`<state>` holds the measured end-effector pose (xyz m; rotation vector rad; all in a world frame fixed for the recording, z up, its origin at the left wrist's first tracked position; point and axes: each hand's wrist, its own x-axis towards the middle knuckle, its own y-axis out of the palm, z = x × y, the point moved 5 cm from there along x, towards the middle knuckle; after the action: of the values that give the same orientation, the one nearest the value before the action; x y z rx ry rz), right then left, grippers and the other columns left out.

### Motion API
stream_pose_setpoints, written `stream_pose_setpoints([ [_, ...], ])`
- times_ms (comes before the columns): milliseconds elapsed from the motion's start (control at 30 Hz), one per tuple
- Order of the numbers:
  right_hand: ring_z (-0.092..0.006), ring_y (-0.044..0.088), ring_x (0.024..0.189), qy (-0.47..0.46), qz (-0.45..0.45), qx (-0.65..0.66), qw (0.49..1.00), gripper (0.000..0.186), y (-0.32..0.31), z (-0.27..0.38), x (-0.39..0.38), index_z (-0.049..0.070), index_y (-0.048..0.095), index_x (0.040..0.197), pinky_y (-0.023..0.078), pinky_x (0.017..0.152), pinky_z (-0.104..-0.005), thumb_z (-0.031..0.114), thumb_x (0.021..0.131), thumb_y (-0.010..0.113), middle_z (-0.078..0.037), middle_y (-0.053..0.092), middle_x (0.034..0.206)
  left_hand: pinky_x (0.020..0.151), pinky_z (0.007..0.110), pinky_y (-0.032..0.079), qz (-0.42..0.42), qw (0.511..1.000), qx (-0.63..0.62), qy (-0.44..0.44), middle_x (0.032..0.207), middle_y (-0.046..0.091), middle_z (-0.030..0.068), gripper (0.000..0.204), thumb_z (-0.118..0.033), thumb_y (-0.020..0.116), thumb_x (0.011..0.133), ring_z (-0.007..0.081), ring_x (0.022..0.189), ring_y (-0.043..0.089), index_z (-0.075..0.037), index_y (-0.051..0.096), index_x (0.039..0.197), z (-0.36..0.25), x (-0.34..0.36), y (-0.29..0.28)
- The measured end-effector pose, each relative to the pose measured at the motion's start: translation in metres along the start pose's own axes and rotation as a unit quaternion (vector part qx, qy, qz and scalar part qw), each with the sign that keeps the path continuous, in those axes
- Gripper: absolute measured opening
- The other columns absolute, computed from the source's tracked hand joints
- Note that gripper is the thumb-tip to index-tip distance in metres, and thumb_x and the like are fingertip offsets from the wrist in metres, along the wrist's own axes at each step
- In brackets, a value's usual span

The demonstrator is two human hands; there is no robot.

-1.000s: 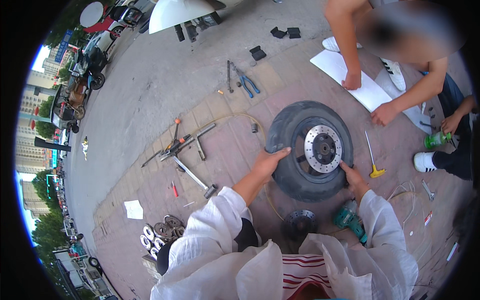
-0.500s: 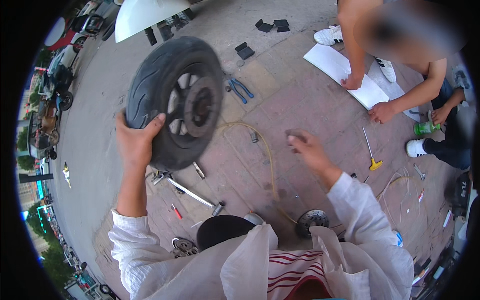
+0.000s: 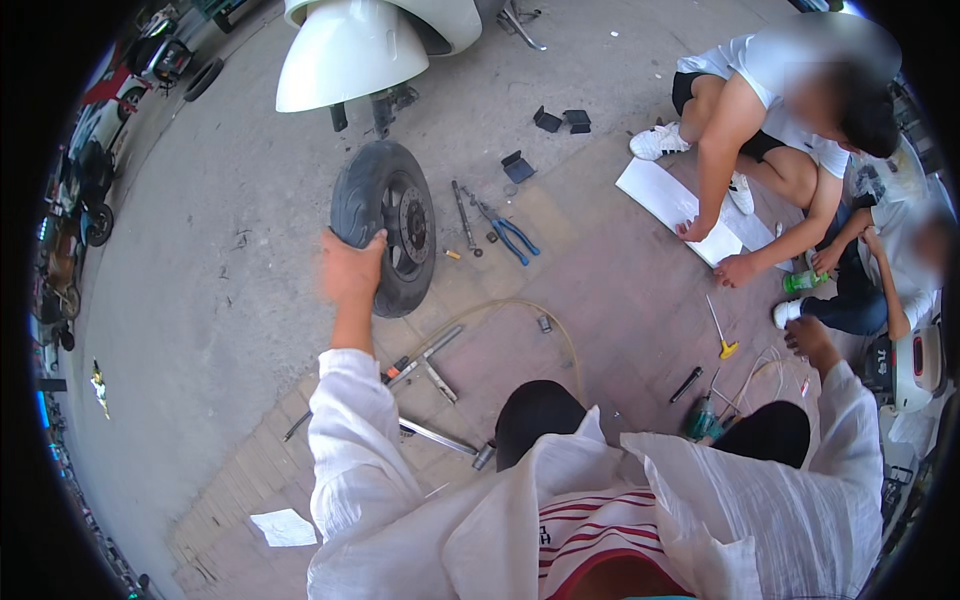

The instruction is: The person removes a motorcycle wheel, detaches the old brake disc using a power drill and a hex key, then installs a new brake disc onto the wheel hub. They tighten the bolts and reposition the wheel near the motorcycle.

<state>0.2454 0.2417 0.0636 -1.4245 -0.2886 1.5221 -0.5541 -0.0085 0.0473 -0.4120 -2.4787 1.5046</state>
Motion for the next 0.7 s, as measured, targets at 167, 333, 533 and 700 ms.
stream_pose_setpoints([
  [167,-0.0169,0.060,0.060,-0.151,0.145,-0.029,0.977,0.031,0.109,0.212,0.030,0.001,0.066,0.089,0.048,0.053,-0.0309,0.030,0.091,0.057,-0.009,0.065,0.077,0.091,0.049,0.047,-0.008,1.000,0.005,-0.012,0.120,0.055,0.0273,0.099,-0.044,0.082,0.066,0.0437,0.109,0.057,0.001,0.030,0.137,0.015,0.020,0.008],
  [333,-0.0332,0.060,0.095,-0.563,0.076,-0.192,0.800,0.047,0.293,0.462,0.078,0.001,0.060,0.113,0.047,0.080,-0.0418,0.041,0.089,0.062,-0.020,0.063,0.104,0.088,0.048,0.049,-0.037,0.995,0.027,-0.087,0.121,0.055,0.0253,0.100,-0.044,0.081,0.068,0.0425,0.107,0.059,0.001,0.028,0.140,-0.014,0.010,0.024],
  [533,-0.0407,0.051,0.118,-0.620,-0.036,0.060,0.782,0.067,0.439,0.725,0.086,-0.002,0.050,0.127,0.041,0.100,-0.0457,0.036,0.077,0.073,-0.027,0.055,0.124,0.088,0.048,0.048,-0.062,0.990,0.075,-0.099,0.128,0.053,0.0218,0.100,-0.043,0.081,0.067,0.0405,0.109,0.059,-0.005,0.030,0.144,-0.060,0.035,0.044],
  [700,-0.0405,0.050,0.117,-0.594,-0.054,0.138,0.791,0.071,0.497,0.818,0.068,-0.001,0.051,0.126,0.041,0.097,-0.0497,0.036,0.072,0.077,-0.024,0.054,0.124,0.097,0.044,0.043,-0.098,0.986,0.037,-0.134,0.131,0.053,0.0240,0.097,-0.036,0.081,0.068,0.0411,0.118,0.053,-0.003,0.031,0.143,-0.034,0.056,0.039],
])
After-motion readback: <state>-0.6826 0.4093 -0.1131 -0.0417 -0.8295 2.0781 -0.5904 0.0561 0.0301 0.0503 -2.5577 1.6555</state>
